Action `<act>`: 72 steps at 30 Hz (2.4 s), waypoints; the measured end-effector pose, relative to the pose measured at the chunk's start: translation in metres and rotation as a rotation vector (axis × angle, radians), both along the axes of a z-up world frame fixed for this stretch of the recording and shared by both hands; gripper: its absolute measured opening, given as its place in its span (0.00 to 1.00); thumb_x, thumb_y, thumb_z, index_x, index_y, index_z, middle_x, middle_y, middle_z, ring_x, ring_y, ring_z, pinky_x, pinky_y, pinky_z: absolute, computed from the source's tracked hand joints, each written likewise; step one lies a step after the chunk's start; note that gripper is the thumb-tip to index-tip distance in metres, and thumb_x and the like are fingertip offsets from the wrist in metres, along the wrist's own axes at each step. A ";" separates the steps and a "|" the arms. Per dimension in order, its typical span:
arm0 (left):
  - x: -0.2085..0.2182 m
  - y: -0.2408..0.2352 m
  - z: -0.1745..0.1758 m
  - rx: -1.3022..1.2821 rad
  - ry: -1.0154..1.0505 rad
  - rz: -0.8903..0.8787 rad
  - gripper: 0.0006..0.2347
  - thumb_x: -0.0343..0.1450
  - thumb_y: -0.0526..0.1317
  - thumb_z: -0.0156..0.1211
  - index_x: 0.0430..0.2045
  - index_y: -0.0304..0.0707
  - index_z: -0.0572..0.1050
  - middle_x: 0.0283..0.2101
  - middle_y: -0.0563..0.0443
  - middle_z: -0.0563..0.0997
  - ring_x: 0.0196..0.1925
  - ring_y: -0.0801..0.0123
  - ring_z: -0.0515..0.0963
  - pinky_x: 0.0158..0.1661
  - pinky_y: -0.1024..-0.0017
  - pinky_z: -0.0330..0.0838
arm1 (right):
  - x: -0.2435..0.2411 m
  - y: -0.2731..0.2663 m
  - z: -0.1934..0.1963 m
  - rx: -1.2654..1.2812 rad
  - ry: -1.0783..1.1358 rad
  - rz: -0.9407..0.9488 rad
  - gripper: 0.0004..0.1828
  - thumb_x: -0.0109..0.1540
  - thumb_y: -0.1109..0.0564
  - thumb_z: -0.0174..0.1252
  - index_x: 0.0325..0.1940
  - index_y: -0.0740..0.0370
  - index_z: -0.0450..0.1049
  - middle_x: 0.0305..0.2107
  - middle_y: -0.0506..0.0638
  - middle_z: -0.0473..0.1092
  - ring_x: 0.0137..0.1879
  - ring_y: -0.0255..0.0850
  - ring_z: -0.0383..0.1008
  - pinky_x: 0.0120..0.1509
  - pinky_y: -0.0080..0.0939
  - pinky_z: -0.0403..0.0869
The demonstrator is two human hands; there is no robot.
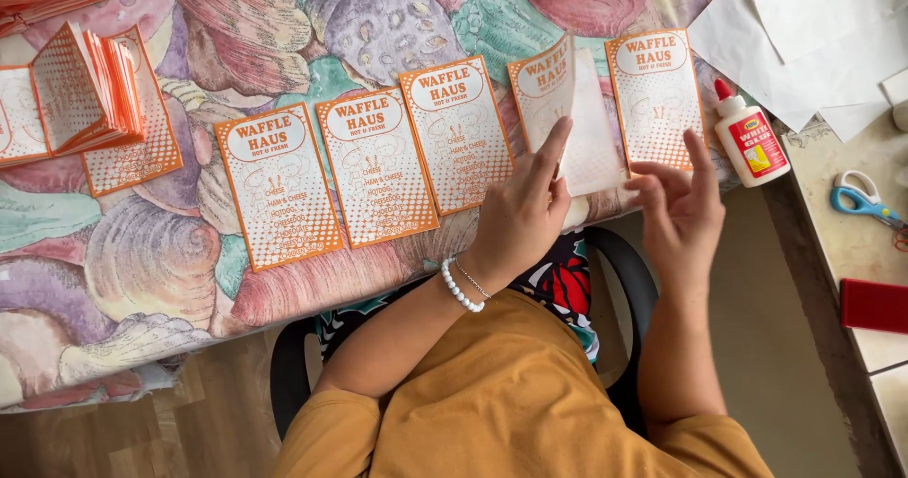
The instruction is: Applying glue to paper templates and folding them to assemble paper bags.
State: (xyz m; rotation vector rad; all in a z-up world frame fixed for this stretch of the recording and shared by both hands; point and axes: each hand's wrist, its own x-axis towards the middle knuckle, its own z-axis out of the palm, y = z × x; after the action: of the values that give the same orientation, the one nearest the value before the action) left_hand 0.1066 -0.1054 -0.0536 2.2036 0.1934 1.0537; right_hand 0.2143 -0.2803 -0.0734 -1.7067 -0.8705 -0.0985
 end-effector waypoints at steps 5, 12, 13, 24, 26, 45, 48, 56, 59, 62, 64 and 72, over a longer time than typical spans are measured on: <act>-0.014 0.003 0.000 -0.066 -0.064 -0.052 0.34 0.71 0.24 0.58 0.75 0.46 0.57 0.36 0.43 0.79 0.29 0.57 0.84 0.30 0.66 0.81 | -0.011 0.020 -0.010 -0.008 0.087 -0.157 0.46 0.66 0.70 0.68 0.80 0.63 0.47 0.52 0.69 0.72 0.44 0.50 0.77 0.40 0.44 0.78; -0.028 0.018 -0.010 -0.221 -0.219 -0.042 0.23 0.70 0.27 0.63 0.62 0.41 0.73 0.36 0.46 0.79 0.29 0.63 0.82 0.27 0.70 0.78 | -0.012 0.030 -0.009 -0.002 0.132 -0.175 0.44 0.63 0.77 0.62 0.79 0.63 0.51 0.52 0.64 0.70 0.43 0.46 0.76 0.40 0.41 0.78; -0.032 0.022 -0.012 -0.220 -0.223 -0.043 0.23 0.70 0.27 0.63 0.62 0.41 0.73 0.36 0.46 0.79 0.29 0.63 0.82 0.27 0.70 0.78 | -0.010 0.030 -0.012 -0.001 0.128 -0.174 0.44 0.63 0.77 0.62 0.79 0.63 0.51 0.52 0.64 0.70 0.43 0.46 0.76 0.40 0.41 0.78; -0.074 0.046 0.006 -0.272 -0.028 -0.014 0.03 0.71 0.40 0.67 0.33 0.46 0.85 0.22 0.59 0.74 0.20 0.69 0.76 0.20 0.76 0.69 | -0.032 0.046 0.015 -0.267 -0.491 0.058 0.40 0.50 0.65 0.74 0.66 0.71 0.71 0.53 0.60 0.75 0.60 0.63 0.74 0.62 0.58 0.75; -0.073 0.048 0.021 -0.390 -0.074 -0.082 0.03 0.71 0.38 0.66 0.33 0.42 0.85 0.20 0.55 0.72 0.21 0.74 0.72 0.21 0.77 0.67 | -0.036 0.054 0.014 -0.262 -0.580 0.075 0.39 0.50 0.68 0.70 0.67 0.70 0.71 0.53 0.58 0.76 0.62 0.64 0.73 0.63 0.60 0.73; -0.033 0.034 -0.007 0.131 0.311 -0.181 0.09 0.71 0.40 0.64 0.22 0.37 0.79 0.26 0.47 0.75 0.32 0.52 0.75 0.40 0.57 0.69 | 0.045 0.002 0.009 -0.191 -0.881 -0.270 0.15 0.65 0.82 0.58 0.42 0.71 0.85 0.40 0.56 0.83 0.56 0.58 0.74 0.61 0.51 0.72; -0.033 0.029 -0.008 0.282 0.268 -0.104 0.12 0.71 0.37 0.64 0.15 0.38 0.74 0.25 0.49 0.72 0.28 0.55 0.72 0.37 0.58 0.67 | 0.054 -0.010 -0.013 -0.368 -0.942 -0.313 0.19 0.63 0.77 0.55 0.46 0.61 0.85 0.45 0.48 0.83 0.62 0.55 0.77 0.61 0.51 0.71; -0.006 0.039 -0.006 0.597 0.407 -0.213 0.15 0.74 0.38 0.52 0.55 0.38 0.72 0.63 0.40 0.72 0.69 0.44 0.66 0.72 0.42 0.49 | 0.075 -0.040 -0.019 -0.537 -0.808 -0.211 0.33 0.53 0.79 0.51 0.58 0.64 0.83 0.57 0.59 0.78 0.70 0.57 0.72 0.68 0.58 0.72; -0.008 0.034 -0.010 0.611 0.411 -0.182 0.11 0.73 0.38 0.53 0.47 0.38 0.76 0.57 0.39 0.76 0.61 0.48 0.73 0.70 0.42 0.55 | 0.080 -0.049 0.000 -0.536 -0.774 -0.229 0.34 0.51 0.79 0.47 0.58 0.71 0.83 0.56 0.65 0.77 0.64 0.57 0.75 0.75 0.57 0.69; -0.009 0.034 -0.010 0.606 0.390 -0.195 0.11 0.73 0.34 0.48 0.45 0.38 0.77 0.55 0.39 0.76 0.59 0.51 0.74 0.70 0.42 0.56 | 0.084 -0.066 0.002 -0.533 -0.727 -0.407 0.26 0.58 0.74 0.55 0.61 0.78 0.80 0.56 0.68 0.75 0.61 0.64 0.73 0.73 0.64 0.67; -0.006 0.032 -0.011 0.587 0.379 -0.208 0.11 0.72 0.33 0.48 0.45 0.38 0.77 0.54 0.40 0.76 0.58 0.50 0.73 0.70 0.42 0.55 | 0.093 -0.083 -0.008 -0.547 -0.677 -0.576 0.25 0.64 0.67 0.68 0.65 0.80 0.77 0.60 0.75 0.70 0.65 0.70 0.66 0.65 0.73 0.66; -0.003 0.027 -0.004 0.584 0.410 -0.198 0.13 0.71 0.34 0.50 0.49 0.40 0.77 0.45 0.46 0.78 0.51 0.54 0.76 0.66 0.36 0.58 | 0.096 -0.099 -0.010 -0.684 -0.261 -0.549 0.39 0.62 0.47 0.82 0.67 0.75 0.76 0.50 0.61 0.66 0.47 0.52 0.69 0.52 0.52 0.70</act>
State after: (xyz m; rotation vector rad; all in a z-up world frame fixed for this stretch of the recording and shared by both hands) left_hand 0.1035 -0.0782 -0.0580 2.8812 -0.1779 0.5799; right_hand 0.3102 -0.3790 -0.0831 -2.5941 -0.6280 -0.4404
